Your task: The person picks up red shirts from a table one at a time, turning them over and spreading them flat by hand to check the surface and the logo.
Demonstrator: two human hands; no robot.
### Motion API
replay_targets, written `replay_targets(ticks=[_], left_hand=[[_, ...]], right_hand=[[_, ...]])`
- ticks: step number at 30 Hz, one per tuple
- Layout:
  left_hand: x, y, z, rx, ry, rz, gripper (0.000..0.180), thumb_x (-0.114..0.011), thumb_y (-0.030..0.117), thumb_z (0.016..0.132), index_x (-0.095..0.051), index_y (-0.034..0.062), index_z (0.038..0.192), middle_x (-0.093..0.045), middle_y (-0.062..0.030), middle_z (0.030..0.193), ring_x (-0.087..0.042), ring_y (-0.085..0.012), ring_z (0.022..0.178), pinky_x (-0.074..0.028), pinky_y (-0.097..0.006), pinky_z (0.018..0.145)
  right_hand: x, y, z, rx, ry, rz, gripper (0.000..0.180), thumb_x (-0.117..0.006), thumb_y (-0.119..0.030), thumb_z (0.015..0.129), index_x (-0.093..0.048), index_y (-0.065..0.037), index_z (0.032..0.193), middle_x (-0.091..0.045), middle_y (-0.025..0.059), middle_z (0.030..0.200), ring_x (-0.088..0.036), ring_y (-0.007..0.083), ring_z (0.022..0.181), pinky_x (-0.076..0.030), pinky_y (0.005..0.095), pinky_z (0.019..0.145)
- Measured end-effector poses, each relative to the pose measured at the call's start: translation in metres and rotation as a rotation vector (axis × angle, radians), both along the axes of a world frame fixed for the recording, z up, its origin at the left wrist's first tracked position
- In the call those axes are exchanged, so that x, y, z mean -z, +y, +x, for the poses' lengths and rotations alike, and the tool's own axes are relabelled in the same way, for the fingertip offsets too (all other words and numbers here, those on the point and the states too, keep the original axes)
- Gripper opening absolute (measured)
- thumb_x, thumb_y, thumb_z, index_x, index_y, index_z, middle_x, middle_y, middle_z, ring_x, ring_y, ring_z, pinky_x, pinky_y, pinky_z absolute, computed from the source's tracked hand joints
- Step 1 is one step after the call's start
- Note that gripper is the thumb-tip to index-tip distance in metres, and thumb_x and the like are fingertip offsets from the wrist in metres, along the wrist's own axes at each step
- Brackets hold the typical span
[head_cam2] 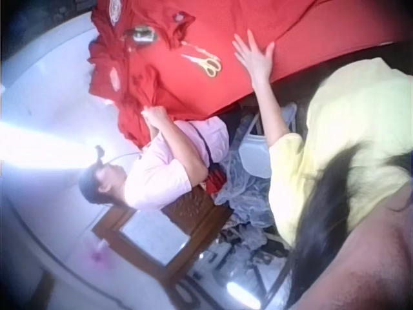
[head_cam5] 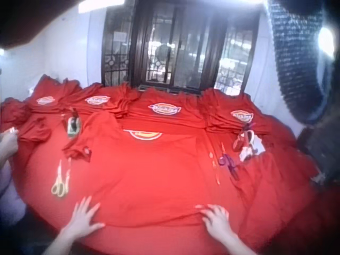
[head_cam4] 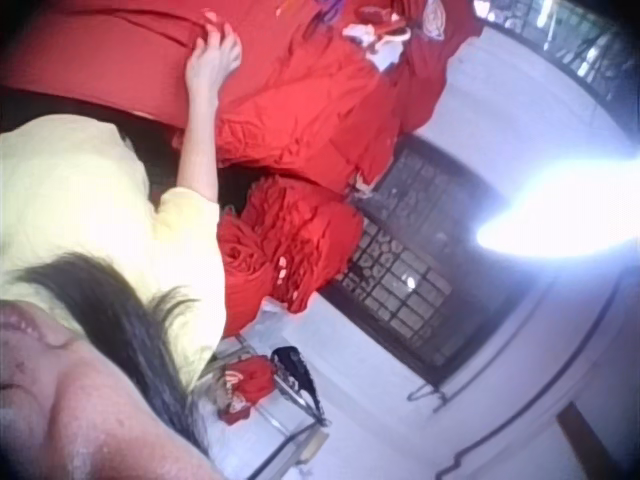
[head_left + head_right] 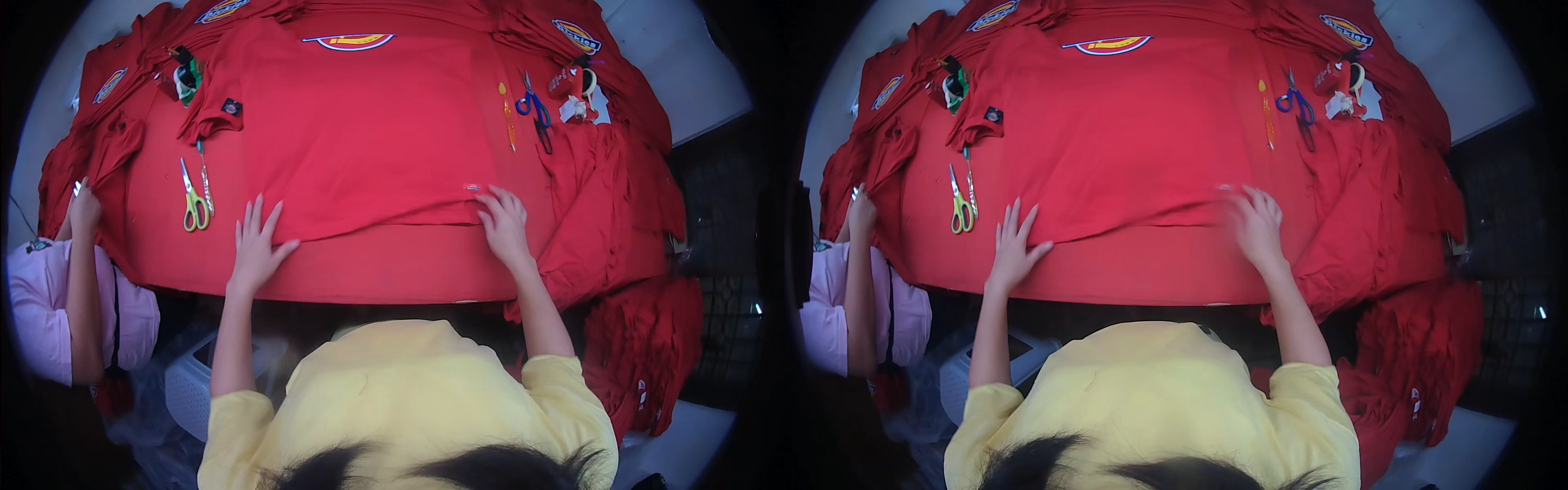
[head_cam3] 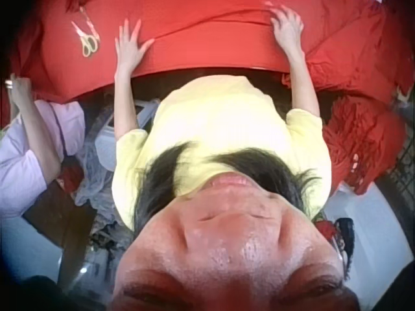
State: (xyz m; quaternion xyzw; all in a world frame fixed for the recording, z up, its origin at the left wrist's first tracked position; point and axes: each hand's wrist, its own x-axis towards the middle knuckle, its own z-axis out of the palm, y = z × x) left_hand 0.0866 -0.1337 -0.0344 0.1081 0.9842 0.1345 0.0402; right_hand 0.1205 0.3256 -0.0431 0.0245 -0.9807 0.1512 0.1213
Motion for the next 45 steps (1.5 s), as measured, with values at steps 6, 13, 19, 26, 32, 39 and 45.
replay_targets(ticks=[6, 13, 19, 26, 32, 39, 45], left_hand=[[0.028, -0.049, 0.039, -0.164, 0.23, 0.377, 0.049, -0.068, 0.003, 0.081, -0.057, 0.0092, 0.129, -0.049, -0.0132, 0.135, -0.046, -0.0319, 0.125, -0.039, -0.039, 0.104], [0.026, -0.052, 0.012, -0.112, 0.067, 0.497, 0.027, -0.065, 0.002, 0.084, -0.061, 0.001, 0.111, -0.06, -0.0142, 0.111, -0.059, -0.0287, 0.102, -0.045, -0.033, 0.09], [0.037, -0.091, 0.029, -0.22, 0.127, 0.601, 0.021, -0.062, 0.002, 0.086, -0.059, -0.001, 0.107, -0.059, -0.0148, 0.116, -0.061, -0.0251, 0.101, -0.046, -0.032, 0.088], [0.018, -0.062, 0.025, -0.17, 0.072, 0.278, 0.051, -0.069, 0.006, 0.075, -0.054, 0.0104, 0.124, -0.05, -0.0147, 0.126, -0.045, -0.0346, 0.122, -0.04, -0.044, 0.099], [0.016, -0.024, 0.025, -0.143, 0.298, 0.2, 0.039, -0.061, -0.004, 0.071, -0.061, 0.0073, 0.109, -0.054, -0.012, 0.116, -0.048, -0.0337, 0.114, -0.036, -0.046, 0.1], [0.01, -0.046, 0.018, -0.146, 0.235, 0.076, 0.04, -0.058, -0.006, 0.069, -0.061, 0.0073, 0.107, -0.056, -0.0112, 0.11, -0.051, -0.0318, 0.11, -0.037, -0.046, 0.097], [-0.055, 0.059, 0.009, 0.252, 0.119, 0.19, 0.048, -0.075, 0.025, 0.077, -0.061, 0.0082, 0.12, -0.056, -0.0127, 0.12, -0.049, -0.032, 0.118, -0.037, -0.043, 0.102]], right_hand=[[0.027, 0.035, 0.046, 0.136, 0.118, -0.351, 0.03, -0.071, -0.015, 0.081, -0.058, -0.003, 0.106, -0.06, 0.0114, 0.108, -0.052, 0.0316, 0.111, -0.036, 0.0421, 0.102], [0.025, 0.006, 0.024, 0.365, 0.159, -0.728, 0.029, -0.07, -0.011, 0.082, -0.054, -0.003, 0.105, -0.057, 0.0112, 0.086, -0.057, 0.0262, 0.078, -0.045, 0.0351, 0.074], [0.026, 0.04, 0.049, 0.243, 0.083, -0.32, 0.041, -0.062, -0.005, 0.085, -0.057, -0.012, 0.125, -0.058, 0.0092, 0.084, -0.058, 0.0266, 0.076, -0.043, 0.0389, 0.075], [0.009, 0.023, 0.034, 0.181, 0.246, -0.033, 0.025, -0.06, -0.009, 0.085, -0.067, -0.011, 0.109, -0.058, 0.0098, 0.096, -0.054, 0.028, 0.1, -0.043, 0.0395, 0.086], [-0.003, -0.003, -0.023, 0.077, 0.181, -0.24, 0.014, -0.065, -0.01, 0.084, -0.068, -0.003, 0.095, -0.06, 0.0106, 0.09, -0.059, 0.0256, 0.087, -0.046, 0.0359, 0.08], [0.011, 0.033, -0.047, 0.25, -0.146, -0.623, 0.018, -0.07, -0.018, 0.083, -0.066, -0.001, 0.089, -0.067, 0.009, 0.078, -0.062, 0.0188, 0.074, -0.048, 0.0319, 0.067], [-0.003, 0.068, -0.054, 0.149, -0.248, -0.858, 0.022, -0.068, -0.021, 0.087, -0.066, 0.0, 0.092, -0.065, 0.0065, 0.078, -0.06, 0.0141, 0.076, -0.047, 0.0297, 0.071]])
